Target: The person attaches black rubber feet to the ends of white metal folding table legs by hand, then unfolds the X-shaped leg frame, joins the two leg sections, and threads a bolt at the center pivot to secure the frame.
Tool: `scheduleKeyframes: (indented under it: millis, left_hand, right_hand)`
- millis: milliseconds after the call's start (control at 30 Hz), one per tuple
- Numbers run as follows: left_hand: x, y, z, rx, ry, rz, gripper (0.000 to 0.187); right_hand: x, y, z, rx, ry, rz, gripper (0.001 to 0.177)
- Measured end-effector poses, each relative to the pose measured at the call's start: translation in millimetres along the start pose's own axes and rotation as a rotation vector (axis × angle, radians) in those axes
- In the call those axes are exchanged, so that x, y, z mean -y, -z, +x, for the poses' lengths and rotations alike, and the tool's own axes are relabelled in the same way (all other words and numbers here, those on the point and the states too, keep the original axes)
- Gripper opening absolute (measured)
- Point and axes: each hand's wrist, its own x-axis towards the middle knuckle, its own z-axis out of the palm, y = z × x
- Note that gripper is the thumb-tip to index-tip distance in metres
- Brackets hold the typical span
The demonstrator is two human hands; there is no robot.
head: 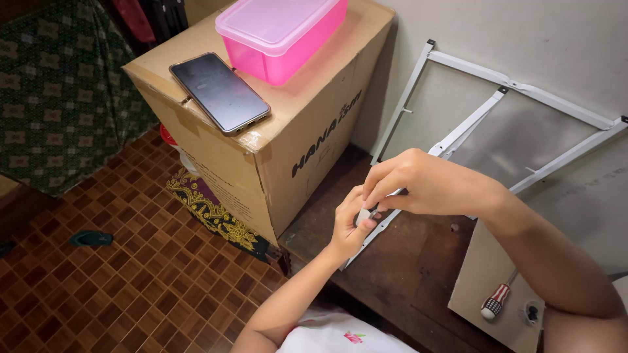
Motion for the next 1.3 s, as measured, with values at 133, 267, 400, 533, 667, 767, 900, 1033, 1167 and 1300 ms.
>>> scheduleKeyframes:
  millis: [133, 267, 400, 533, 667, 767, 900, 1033, 1167, 1300]
  left_hand:
    - [-11.6, -3.6, 5.1, 0.005, -0.005, -0.029, 0.055]
    - [-17.2, -3.9, 6.6, 0.016, -0.118, 0.085, 0.045]
    - [-18.3, -5.3, 5.4, 0.025, -0.031, 0.088, 0.058]
    - [-20.9, -6.9, 4.6, 0.028, -0.062, 0.07, 0.058]
    - [-23.7, -4.4, 8.8, 0.009, -0.057, 0.045, 0.059]
    - [-26.9, -0.6, 12.9, 0.0, -0.014, 0.007, 0.057]
    - [-32.8, 4.3, 16.8, 0.004, 0.004, 0.011, 0.053]
    - [-42.4, 6.2, 20.0, 0.039, -0.048, 0.076, 0.05]
    - [-54.6, 13.3, 27.8, 0.033, -0.141, 0.183, 0.048]
    - [-67.3, 13.1, 33.3, -0.146, -0.044, 0.052, 0.05]
  right_hand:
    - [10.9, 3.2, 1.6, 0.011, -0.038, -0.029, 0.017]
    - [18.3, 3.4, 3.5, 0.031, -0.147, -0.056, 0.016]
    - [22.8, -1.2, 3.5, 0.0, -0.249, -0.157, 0.027]
    - [24.5, -8.7, 4.0, 0.037, -0.32, -0.449, 0.044]
    - [22.2, -13.1, -0.2, -0.043, -0.339, -0.51, 0.045]
    - [13.0, -6.6, -11.0, -0.213, -0.262, -0.411, 0.034]
    - [-15.3, -10.4, -26.0, -0.33, -0.25, -0.3, 0.028]
    - [-57.3, -35.7, -26.1, -0.485, -0.142, -0.249, 0.024]
    - [-83.1, -69.6, -25.7, -0.672, -0.137, -0.221, 0.018]
    - [-90.4, -85.0, -29.0, -0.778, -0.169, -0.188, 0.015]
